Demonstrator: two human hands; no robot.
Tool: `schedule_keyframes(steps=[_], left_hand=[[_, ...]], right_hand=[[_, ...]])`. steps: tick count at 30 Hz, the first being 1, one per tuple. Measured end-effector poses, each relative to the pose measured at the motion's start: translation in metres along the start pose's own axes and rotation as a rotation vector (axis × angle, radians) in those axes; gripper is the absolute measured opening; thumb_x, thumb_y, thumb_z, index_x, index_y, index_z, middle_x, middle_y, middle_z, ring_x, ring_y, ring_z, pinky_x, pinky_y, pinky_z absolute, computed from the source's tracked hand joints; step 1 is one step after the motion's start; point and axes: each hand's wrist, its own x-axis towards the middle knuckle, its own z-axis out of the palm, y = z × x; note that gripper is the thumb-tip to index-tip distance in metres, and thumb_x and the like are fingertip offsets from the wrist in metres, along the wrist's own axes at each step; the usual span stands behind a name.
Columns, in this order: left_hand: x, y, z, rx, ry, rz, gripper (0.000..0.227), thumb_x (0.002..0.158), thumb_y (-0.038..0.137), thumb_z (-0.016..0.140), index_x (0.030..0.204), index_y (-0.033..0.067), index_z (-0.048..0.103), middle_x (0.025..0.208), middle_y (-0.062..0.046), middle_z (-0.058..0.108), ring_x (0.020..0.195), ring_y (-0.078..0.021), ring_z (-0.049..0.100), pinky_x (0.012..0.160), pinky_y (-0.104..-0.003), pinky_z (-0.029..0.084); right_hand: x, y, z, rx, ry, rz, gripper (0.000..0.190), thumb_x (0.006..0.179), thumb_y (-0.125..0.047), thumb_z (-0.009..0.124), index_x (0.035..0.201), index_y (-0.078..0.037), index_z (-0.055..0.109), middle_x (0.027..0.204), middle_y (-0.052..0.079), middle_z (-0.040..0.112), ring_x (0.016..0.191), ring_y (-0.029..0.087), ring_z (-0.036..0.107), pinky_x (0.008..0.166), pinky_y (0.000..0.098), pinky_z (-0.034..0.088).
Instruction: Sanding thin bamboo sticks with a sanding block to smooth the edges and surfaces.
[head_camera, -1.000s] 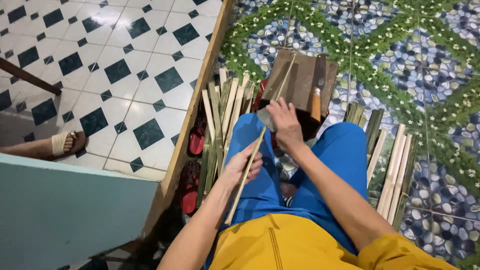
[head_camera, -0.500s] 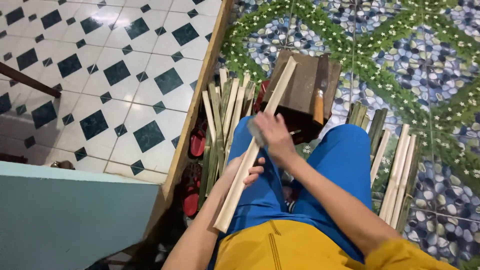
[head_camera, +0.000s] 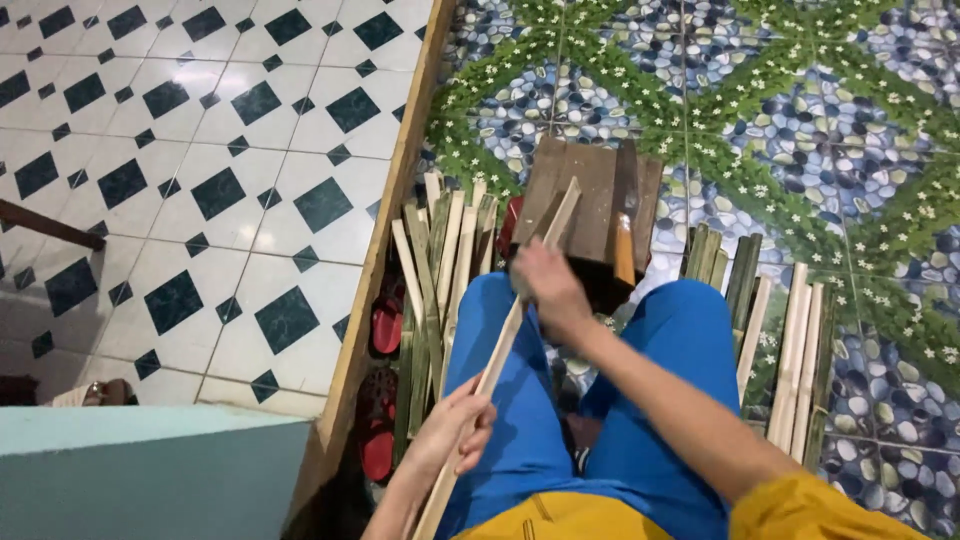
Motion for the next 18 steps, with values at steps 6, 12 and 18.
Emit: schedule_keyframes(steps=[6, 12, 18], left_hand=[[-0.004, 0.013, 0.013, 0.085, 0.187, -0.129, 0.072, 0.098, 0.011, 0.060, 0.166, 0.0200, 0.037, 0.073, -0.006, 0.046, 0.042, -0.0139, 0.030, 0.031, -0.028, 0.026], [-0.006, 0.023, 0.015, 0.040, 0.197, -0.286, 0.066, 0.106, 0.020, 0.054, 0.167, 0.0265, 0.030, 0.084, -0.008, 0.048, 0.053, -0.0173, 0.028, 0.051, -0.037, 0.028], [0.009, 0.006, 0.003, -0.062, 0.264, -0.291, 0.065, 0.104, 0.013, 0.058, 0.166, 0.0214, 0.038, 0.083, -0.011, 0.053, 0.048, -0.0159, 0.031, 0.040, -0.029, 0.030]], right_hand=[[0.017, 0.094, 0.028, -0.239, 0.061, -0.126, 0.053, 0.085, 0.028, 0.046, 0.128, 0.002, 0.062, 0.134, 0.025, 0.063, 0.130, 0.043, 0.060, 0.105, 0.0416, 0.060], [0.040, 0.129, 0.049, -0.155, -0.040, 0.305, 0.073, 0.081, 0.037, 0.029, 0.144, 0.007, 0.050, 0.161, 0.027, 0.037, 0.153, 0.041, 0.029, 0.130, 0.0527, 0.019], [0.041, 0.132, 0.042, -0.157, -0.015, 0.254, 0.057, 0.094, 0.022, 0.043, 0.148, 0.005, 0.048, 0.161, 0.026, 0.038, 0.151, 0.040, 0.034, 0.128, 0.0554, 0.025]])
